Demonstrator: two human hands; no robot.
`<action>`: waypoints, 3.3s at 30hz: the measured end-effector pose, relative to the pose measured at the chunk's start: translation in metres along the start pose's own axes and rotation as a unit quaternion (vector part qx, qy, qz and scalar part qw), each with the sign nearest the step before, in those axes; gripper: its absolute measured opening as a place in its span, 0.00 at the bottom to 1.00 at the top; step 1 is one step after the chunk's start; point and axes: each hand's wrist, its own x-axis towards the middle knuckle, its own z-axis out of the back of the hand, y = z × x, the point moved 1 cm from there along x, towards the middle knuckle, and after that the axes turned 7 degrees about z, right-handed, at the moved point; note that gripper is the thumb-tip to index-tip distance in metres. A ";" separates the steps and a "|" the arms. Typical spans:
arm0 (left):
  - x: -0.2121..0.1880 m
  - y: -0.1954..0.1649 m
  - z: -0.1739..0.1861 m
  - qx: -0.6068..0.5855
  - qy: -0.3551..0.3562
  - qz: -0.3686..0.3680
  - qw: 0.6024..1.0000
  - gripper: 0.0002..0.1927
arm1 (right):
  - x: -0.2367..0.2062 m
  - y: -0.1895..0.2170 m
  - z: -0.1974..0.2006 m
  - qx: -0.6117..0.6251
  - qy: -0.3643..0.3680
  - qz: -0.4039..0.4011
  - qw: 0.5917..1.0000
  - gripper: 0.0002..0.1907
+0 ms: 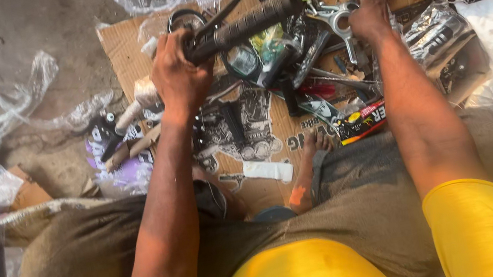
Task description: The person unpacks bicycle handlebar grips from plastic packaging and installs them onto a handlebar. They then use a screwdriver to tighten a bolt on the handlebar stem, securing the assembly.
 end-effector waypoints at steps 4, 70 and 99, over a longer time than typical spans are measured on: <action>0.000 0.004 -0.002 0.013 -0.001 -0.020 1.000 0.19 | -0.003 0.007 -0.018 -0.053 0.069 -0.037 0.996 0.35; -0.009 0.018 0.001 -0.037 -0.035 -0.048 0.998 0.18 | -0.117 0.110 0.043 0.001 -0.083 0.376 0.923 0.09; -0.003 0.029 0.002 -0.029 -0.046 -0.070 0.996 0.21 | -0.107 0.134 0.022 0.114 -0.058 0.408 0.904 0.13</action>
